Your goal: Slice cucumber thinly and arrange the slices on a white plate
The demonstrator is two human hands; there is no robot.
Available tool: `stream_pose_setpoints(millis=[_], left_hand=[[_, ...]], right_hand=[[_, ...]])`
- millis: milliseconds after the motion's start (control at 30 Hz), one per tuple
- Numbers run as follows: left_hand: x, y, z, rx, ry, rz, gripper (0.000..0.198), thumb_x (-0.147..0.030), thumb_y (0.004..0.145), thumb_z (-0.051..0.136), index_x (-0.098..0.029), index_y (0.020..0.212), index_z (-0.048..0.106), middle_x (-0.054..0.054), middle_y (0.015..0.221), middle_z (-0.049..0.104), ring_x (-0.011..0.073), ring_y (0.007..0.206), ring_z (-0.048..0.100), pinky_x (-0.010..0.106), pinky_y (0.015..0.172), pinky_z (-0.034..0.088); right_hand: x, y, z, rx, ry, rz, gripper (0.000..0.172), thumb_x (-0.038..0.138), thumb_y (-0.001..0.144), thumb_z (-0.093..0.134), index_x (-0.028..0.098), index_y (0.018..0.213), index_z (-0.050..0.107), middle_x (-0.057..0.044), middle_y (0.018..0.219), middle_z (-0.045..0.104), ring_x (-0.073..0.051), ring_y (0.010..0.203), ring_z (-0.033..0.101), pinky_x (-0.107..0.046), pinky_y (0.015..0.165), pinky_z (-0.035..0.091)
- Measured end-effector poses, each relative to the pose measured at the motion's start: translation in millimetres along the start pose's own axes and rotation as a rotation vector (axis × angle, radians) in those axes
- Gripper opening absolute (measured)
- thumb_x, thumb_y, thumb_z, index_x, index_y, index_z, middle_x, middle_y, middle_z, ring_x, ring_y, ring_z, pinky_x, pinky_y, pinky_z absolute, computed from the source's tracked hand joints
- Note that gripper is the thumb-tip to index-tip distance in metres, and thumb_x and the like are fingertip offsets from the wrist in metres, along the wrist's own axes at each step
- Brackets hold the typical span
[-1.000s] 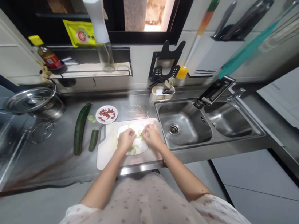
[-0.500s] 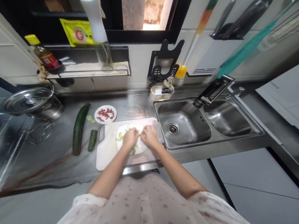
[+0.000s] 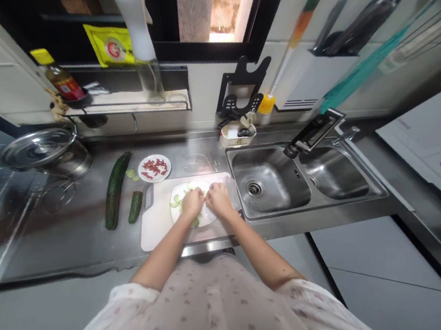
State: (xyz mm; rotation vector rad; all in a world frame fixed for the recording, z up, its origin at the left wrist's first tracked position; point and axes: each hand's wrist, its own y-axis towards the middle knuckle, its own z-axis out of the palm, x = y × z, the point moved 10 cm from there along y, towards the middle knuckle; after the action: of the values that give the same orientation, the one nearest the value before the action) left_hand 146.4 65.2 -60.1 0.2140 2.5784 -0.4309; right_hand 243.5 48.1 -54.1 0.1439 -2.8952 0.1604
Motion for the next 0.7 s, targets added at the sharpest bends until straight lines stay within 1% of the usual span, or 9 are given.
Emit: stream_pose_setpoints(millis=[367,500,633,700], left_hand=[[0.6,-0.7,-0.7,-0.004,-0.020,-0.007,0.017,-0.029,0.084,0.057,-0.019,0.097,0.063,0.008,0.094,0.068,0.0192,0.091,0.061,0.026,0.077,0.042],[4.4,1.0,0.1,-0.007,-0.064,-0.010,0.016,-0.027,0.082,0.059,-0.019,0.096,0.063,0.006,0.091,0.068,0.0180,0.087,0.061,0.025,0.074,0.041],[8.2,2.3,-3.2,-0.043,-0.077,-0.023,0.014,-0.024,0.081,0.059,-0.020,0.093,0.064,0.005,0.087,0.068,0.0180,0.084,0.061,0.025,0.071,0.040],[7.6,2.3,-3.9,-0.055,-0.079,-0.014,0.014,-0.025,0.081,0.060,-0.020,0.093,0.064,0.005,0.086,0.068,0.0181,0.083,0.061,0.025,0.071,0.040]], right_hand=[[-6.1,-0.1,1.9,0.006,0.000,0.038,0.022,0.024,0.084,0.051,0.017,0.098,0.066,-0.012,0.112,0.049,-0.026,0.105,0.035,-0.037,0.089,0.030],[-8.0,-1.3,-2.2,0.009,0.017,0.051,0.023,0.023,0.084,0.051,0.017,0.100,0.066,-0.012,0.113,0.049,-0.026,0.105,0.035,-0.037,0.090,0.030],[-10.5,-2.0,-8.7,-0.002,0.027,0.078,0.023,0.024,0.084,0.051,0.017,0.101,0.066,-0.012,0.114,0.048,-0.026,0.105,0.035,-0.037,0.091,0.029],[-9.9,-2.3,-10.2,0.001,0.026,0.085,0.024,0.025,0.085,0.050,0.017,0.101,0.065,-0.012,0.115,0.048,-0.025,0.105,0.035,-0.037,0.090,0.029]])
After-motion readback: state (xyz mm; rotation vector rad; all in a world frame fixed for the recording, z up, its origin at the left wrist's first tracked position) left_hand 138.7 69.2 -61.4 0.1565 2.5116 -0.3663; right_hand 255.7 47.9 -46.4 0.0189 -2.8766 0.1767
